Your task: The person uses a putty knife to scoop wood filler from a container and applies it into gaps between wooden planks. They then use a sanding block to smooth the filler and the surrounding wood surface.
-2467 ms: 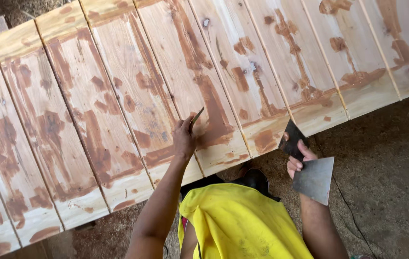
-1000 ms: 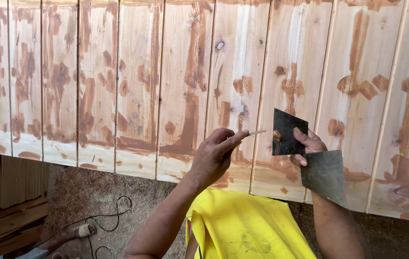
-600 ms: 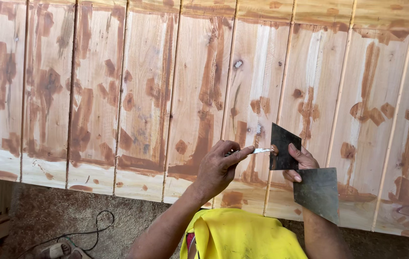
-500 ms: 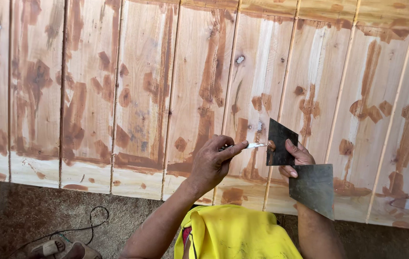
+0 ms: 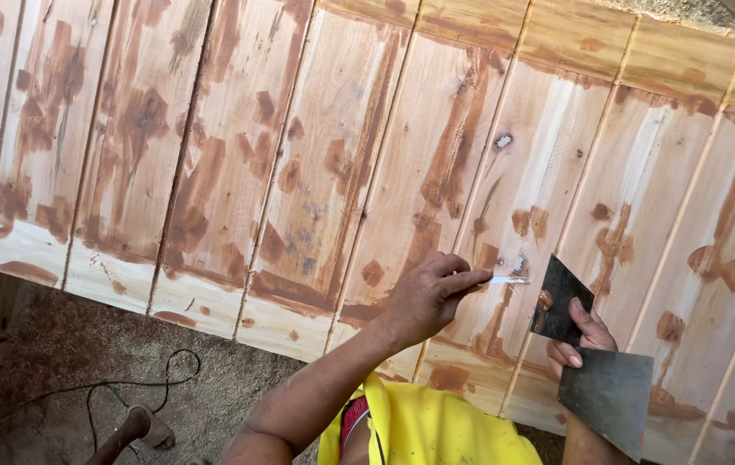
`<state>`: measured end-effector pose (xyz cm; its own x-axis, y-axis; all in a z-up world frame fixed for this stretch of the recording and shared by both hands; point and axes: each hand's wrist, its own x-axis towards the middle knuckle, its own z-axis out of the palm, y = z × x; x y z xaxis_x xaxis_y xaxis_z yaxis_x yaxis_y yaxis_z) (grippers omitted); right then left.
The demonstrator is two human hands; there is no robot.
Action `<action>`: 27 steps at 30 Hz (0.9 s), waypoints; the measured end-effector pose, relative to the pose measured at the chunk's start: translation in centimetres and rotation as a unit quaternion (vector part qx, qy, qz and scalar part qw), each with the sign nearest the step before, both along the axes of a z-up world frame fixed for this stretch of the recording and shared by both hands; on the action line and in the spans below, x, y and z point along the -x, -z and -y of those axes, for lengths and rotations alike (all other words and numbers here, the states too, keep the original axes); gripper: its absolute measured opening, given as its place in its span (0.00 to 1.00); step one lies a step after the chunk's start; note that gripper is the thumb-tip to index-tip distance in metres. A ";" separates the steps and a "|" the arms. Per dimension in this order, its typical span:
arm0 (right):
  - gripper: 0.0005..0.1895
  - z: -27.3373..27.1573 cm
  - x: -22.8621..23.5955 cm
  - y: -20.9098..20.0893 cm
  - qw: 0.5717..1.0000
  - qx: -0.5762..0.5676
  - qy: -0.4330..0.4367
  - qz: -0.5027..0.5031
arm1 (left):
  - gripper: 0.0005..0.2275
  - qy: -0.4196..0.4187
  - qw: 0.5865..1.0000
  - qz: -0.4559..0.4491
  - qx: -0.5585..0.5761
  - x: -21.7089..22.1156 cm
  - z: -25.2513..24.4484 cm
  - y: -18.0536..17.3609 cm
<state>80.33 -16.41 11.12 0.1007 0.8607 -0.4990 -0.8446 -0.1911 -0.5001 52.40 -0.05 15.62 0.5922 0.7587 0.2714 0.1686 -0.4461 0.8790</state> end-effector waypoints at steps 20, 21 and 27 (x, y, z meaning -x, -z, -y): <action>0.11 0.8 -5.3 -4.7 0.949 0.136 -0.116 0.259 | 0.20 0.146 0.912 -0.259 -0.282 -5.7 3.0 -3.5; 0.11 1.1 -5.8 -4.7 0.951 0.146 -0.118 0.248 | 0.20 0.150 0.909 -0.270 -0.278 -6.5 3.1 -3.8; 0.11 2.3 -9.8 -4.6 0.960 0.141 -0.146 0.194 | 0.20 0.184 0.893 -0.297 -0.284 -10.8 4.5 -5.2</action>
